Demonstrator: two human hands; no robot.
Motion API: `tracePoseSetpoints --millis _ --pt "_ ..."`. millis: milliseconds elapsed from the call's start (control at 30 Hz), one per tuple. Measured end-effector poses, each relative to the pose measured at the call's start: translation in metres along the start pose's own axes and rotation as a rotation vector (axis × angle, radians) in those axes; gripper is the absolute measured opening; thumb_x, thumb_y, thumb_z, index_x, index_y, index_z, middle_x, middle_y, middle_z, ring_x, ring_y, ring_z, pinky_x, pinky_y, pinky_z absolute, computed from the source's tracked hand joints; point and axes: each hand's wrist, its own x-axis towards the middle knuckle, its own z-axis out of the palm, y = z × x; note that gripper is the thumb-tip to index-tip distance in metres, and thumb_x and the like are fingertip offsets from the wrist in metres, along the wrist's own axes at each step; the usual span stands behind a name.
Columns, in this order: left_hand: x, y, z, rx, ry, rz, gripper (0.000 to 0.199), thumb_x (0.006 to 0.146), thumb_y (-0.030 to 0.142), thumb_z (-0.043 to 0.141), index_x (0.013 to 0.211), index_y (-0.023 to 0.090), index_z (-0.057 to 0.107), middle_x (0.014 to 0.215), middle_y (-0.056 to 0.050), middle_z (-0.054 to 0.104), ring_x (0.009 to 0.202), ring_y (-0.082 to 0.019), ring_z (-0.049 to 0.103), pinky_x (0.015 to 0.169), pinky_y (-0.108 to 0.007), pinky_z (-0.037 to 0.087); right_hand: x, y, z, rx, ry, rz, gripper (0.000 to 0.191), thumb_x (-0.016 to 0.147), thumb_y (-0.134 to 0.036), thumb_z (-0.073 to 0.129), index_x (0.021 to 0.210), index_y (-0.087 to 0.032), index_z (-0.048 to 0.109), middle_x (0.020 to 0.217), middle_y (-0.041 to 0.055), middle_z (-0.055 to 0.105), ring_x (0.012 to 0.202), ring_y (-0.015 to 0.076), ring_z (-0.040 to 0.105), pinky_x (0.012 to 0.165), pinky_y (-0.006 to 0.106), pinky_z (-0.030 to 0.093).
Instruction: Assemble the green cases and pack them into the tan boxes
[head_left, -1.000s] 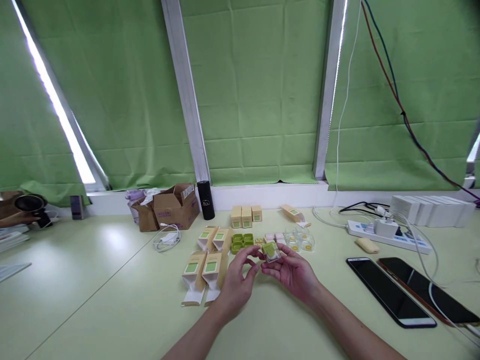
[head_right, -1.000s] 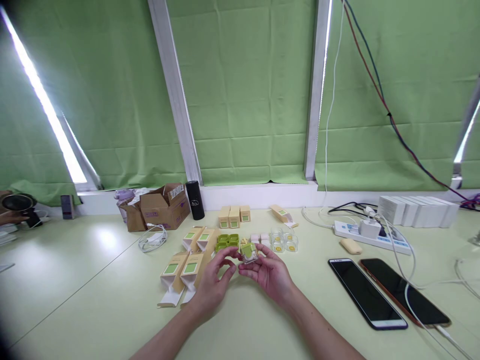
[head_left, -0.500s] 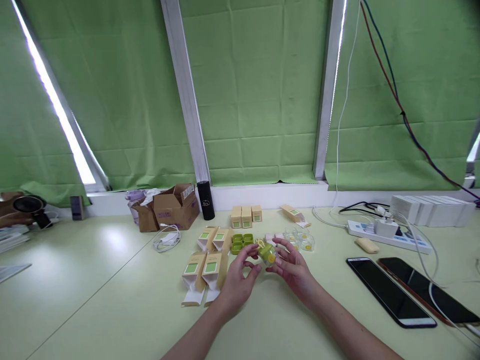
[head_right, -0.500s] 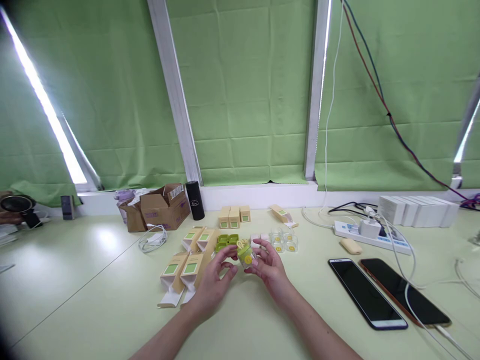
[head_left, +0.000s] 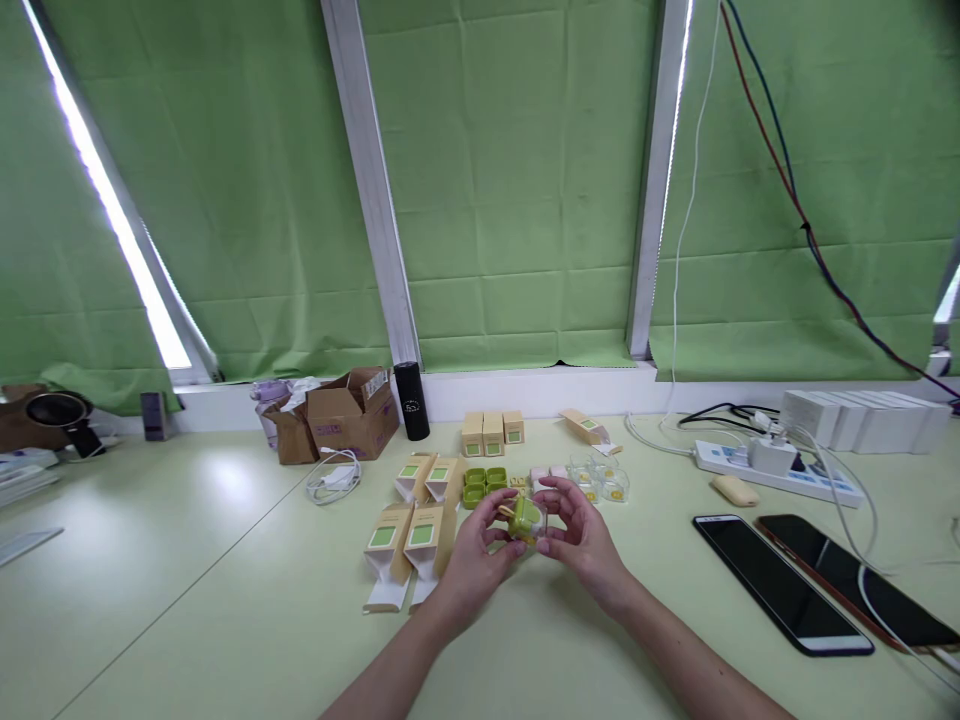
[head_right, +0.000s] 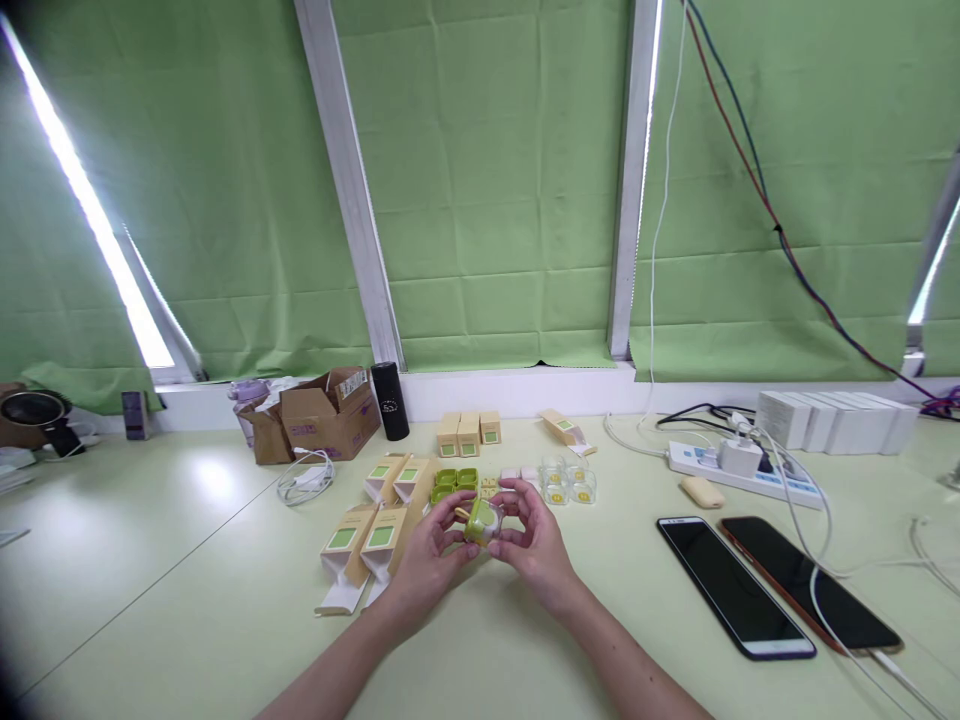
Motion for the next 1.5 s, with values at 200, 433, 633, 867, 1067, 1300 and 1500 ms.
tracePoseSetpoints --millis 200,433,633,867,1067,1300,1500 --pt "0.001 -0.002 0.001 -0.026 -0.030 -0.017 0.051 0.072 0.013 0.078 0.121 0.021 0.065 0.127 -0.012 0.068 0.108 -0.026 0.069 0.094 -0.042 0.058 0.000 -0.003 0.004 0.016 -0.004 0.006 0.071 0.063 -0.016 0.090 0.126 -0.031 0.060 0.112 0.0057 0.064 0.110 0.0263 0.060 0.084 0.037 0.055" --pt "0.001 -0.008 0.001 0.031 -0.010 0.012 0.053 0.071 0.005 0.071 0.121 0.022 0.064 0.126 -0.010 0.068 0.109 -0.026 0.069 0.095 -0.043 0.059 -0.001 -0.001 0.000 -0.021 -0.037 0.015 0.071 0.067 -0.019 0.087 0.130 -0.033 0.058 0.117 0.0067 0.061 0.117 0.0273 0.057 0.086 0.038 0.055" --pt "-0.004 -0.004 -0.007 0.403 0.105 0.382 0.051 0.078 0.000 0.057 0.122 0.025 0.062 0.126 -0.009 0.065 0.120 -0.027 0.062 0.102 -0.045 0.054 -0.001 0.002 -0.002 -0.073 -0.038 0.009 0.073 0.067 -0.019 0.085 0.133 -0.034 0.056 0.120 0.0066 0.059 0.117 0.0273 0.055 0.087 0.040 0.056" --pt "-0.010 0.004 -0.010 0.656 0.101 0.539 0.051 0.076 0.000 0.059 0.121 0.024 0.060 0.129 -0.013 0.063 0.125 -0.032 0.059 0.106 -0.051 0.050 -0.001 0.003 -0.003 -0.098 0.020 0.011 0.069 0.067 -0.015 0.080 0.130 -0.032 0.059 0.119 0.0068 0.061 0.114 0.0270 0.055 0.080 0.036 0.056" --pt "-0.009 0.001 -0.007 0.666 -0.025 0.378 0.050 0.072 0.004 0.069 0.118 0.024 0.063 0.116 -0.011 0.068 0.115 -0.033 0.060 0.098 -0.051 0.052 0.007 0.004 -0.014 -0.166 0.144 -0.057 0.060 0.066 -0.013 0.069 0.123 -0.029 0.063 0.109 0.0064 0.065 0.104 0.0270 0.058 0.070 0.033 0.055" --pt "-0.011 0.004 -0.003 0.796 -0.157 0.315 0.046 0.077 0.016 0.075 0.122 0.024 0.066 0.112 -0.011 0.070 0.111 -0.034 0.054 0.098 -0.052 0.048 0.011 -0.002 -0.025 -0.355 0.370 -0.088 0.038 0.073 -0.016 0.064 0.109 -0.026 0.068 0.094 0.0052 0.068 0.089 0.0264 0.061 0.063 0.033 0.049" --pt "-0.012 0.003 -0.004 0.822 -0.180 0.323 0.045 0.076 0.018 0.076 0.120 0.024 0.069 0.109 -0.011 0.070 0.108 -0.035 0.054 0.097 -0.052 0.046 0.016 -0.007 -0.039 -0.749 0.386 -0.218 0.019 0.086 -0.028 0.062 0.103 -0.028 0.071 0.105 0.0071 0.073 0.092 0.0281 0.063 0.080 0.042 0.049"
